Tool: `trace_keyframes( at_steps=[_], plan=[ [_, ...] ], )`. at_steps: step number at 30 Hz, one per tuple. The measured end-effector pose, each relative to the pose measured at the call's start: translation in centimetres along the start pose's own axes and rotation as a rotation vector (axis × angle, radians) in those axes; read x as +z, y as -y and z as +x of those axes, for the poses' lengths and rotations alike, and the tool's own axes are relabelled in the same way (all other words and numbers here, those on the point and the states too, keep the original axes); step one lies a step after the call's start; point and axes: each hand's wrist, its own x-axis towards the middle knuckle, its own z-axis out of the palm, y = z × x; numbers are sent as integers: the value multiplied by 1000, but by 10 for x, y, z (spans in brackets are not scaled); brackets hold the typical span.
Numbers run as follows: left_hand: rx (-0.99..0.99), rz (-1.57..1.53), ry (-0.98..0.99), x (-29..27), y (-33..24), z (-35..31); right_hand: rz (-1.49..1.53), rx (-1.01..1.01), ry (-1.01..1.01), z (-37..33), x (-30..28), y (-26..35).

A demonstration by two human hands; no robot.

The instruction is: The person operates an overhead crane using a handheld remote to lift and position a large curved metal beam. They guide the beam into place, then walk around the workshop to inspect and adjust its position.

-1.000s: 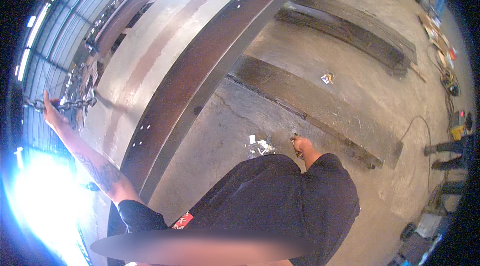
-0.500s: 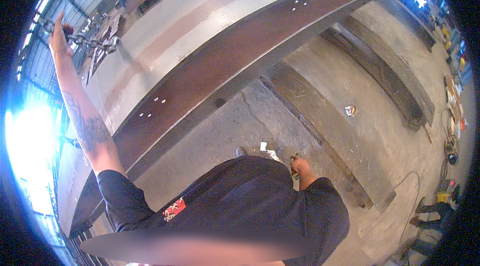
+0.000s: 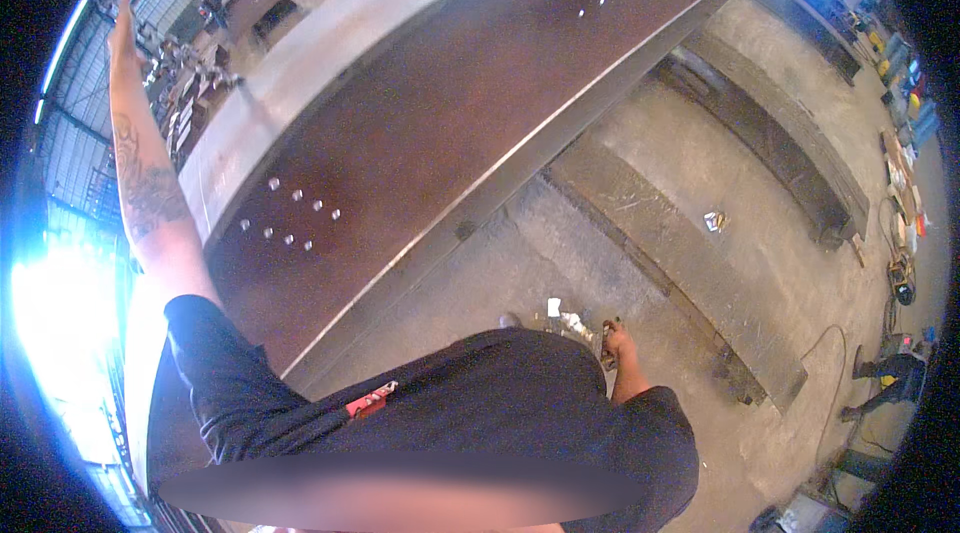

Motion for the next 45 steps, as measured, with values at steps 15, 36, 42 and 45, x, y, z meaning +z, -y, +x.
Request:
trace_keyframes(
  at_steps=[15,36,42,45],
  plan=[
    [-14,75,1533,-96,260,-672,-189,-32,119,76,21,11],
    [-1291,960,1046,-340,293,-1034,-382,-106,506,127,-51,0],
    [-1136,733,861,-264,301,-979,-421,-318,427,152,-29,19],
    [-1101,727,818,-252,314,-962,-423,-189,400,141,-33,39]
  ],
)
